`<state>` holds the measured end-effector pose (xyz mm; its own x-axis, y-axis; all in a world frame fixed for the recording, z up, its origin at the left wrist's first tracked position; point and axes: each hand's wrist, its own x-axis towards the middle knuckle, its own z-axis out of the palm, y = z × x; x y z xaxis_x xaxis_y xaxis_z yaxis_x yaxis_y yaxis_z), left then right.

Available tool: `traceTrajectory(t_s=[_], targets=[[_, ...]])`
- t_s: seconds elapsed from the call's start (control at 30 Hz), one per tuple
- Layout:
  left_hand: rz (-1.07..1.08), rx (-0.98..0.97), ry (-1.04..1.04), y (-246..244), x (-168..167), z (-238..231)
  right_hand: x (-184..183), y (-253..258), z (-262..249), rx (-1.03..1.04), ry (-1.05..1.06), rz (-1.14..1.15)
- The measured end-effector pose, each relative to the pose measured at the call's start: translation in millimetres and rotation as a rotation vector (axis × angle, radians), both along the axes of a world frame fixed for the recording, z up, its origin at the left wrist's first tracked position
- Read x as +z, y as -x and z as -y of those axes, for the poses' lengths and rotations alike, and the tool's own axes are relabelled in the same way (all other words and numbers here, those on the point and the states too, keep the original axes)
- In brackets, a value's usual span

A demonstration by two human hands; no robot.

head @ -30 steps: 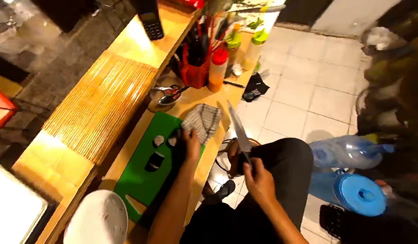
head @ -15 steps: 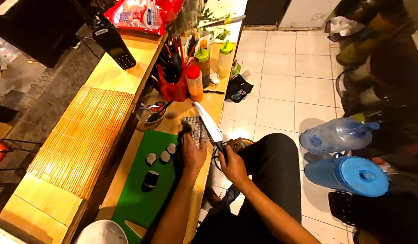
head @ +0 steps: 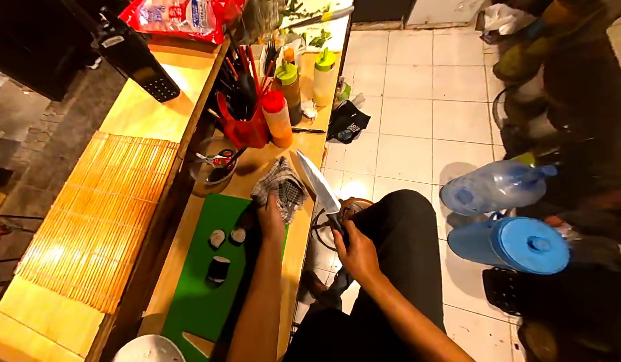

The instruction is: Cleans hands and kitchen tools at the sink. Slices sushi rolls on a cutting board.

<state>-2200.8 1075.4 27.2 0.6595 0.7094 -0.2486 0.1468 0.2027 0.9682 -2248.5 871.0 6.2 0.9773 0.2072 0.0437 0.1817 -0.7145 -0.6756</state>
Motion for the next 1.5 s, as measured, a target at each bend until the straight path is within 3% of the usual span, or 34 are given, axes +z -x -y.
traceTrajectory(t_s=[0.07,0.13,0.4,0.53,0.63,0.93,1.07,1.17,1.3,1.5], targets=[[0.033,0.039,0.197,3.9,-6.1,-1.1,4.2,-2.4,-4.4,0.019,0.001,-0.005],[-0.015,0.082,0.268,3.0,-6.7,-1.1,5.0,-6.5,-10.9,0.043,0.010,-0.033],[-0.070,0.119,0.314,-3.6,-0.4,-4.3,9.8,-10.7,-36.1,0.173,0.022,-0.144],[0.072,0.003,0.369,0.6,-0.1,-9.5,22.6,-7.7,-40.8,0.238,-0.008,-0.092],[0.025,-0.024,0.358,-0.1,3.1,-7.0,24.2,-10.9,-42.7,0.266,0.020,-0.152],[-0.138,0.111,0.296,-6.4,-3.3,-2.3,11.2,-17.9,-33.6,0.125,0.079,-0.170],[-0.194,0.034,0.068,-0.4,-5.6,3.9,3.3,-22.9,-42.4,0.171,0.138,-0.255],[-0.287,-0.173,-0.388,12.0,-4.7,14.6,5.1,-19.7,-46.7,0.208,0.166,-0.334],[-0.013,-0.580,-0.877,26.1,-41.2,12.6,3.3,-17.5,-49.6,0.237,0.166,-0.336],[-0.079,-0.878,-1.088,25.3,-43.1,0.7,2.1,-21.9,-44.7,0.266,0.132,-0.333]])
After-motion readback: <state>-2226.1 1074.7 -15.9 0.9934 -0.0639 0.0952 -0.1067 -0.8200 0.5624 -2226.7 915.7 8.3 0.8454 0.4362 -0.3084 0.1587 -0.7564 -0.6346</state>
